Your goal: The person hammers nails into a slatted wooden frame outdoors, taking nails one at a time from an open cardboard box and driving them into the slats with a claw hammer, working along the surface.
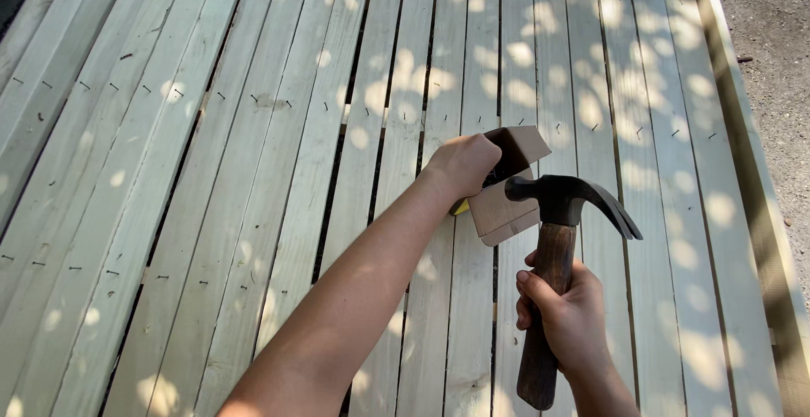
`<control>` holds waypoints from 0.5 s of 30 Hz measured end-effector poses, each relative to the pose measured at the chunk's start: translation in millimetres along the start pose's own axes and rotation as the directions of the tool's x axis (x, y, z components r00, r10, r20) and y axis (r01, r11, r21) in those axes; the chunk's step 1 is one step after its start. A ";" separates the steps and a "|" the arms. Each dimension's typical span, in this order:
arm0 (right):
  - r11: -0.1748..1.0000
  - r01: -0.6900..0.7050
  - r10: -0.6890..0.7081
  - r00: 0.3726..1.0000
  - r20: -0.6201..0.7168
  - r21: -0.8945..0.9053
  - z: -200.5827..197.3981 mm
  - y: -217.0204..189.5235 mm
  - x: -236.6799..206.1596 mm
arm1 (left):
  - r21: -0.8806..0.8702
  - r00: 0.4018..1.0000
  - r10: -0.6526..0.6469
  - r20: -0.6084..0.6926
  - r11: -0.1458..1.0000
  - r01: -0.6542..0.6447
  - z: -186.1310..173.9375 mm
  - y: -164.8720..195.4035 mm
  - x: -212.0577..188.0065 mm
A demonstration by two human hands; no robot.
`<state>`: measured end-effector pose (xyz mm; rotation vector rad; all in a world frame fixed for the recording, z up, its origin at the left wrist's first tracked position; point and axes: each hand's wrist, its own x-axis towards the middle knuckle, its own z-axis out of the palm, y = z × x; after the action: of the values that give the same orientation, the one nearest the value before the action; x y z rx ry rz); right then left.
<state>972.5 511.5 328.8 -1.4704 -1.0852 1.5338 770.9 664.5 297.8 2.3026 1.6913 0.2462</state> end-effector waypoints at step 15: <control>0.957 -0.103 0.153 0.974 0.169 -0.270 8.4 93.8 -20.7 | -0.944 0.810 -0.571 0.135 0.174 0.280 87.7 -17.6 -236.3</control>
<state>969.7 456.9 249.3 -1.6222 -1.3690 1.7001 709.2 433.9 214.8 0.8347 1.5229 1.1145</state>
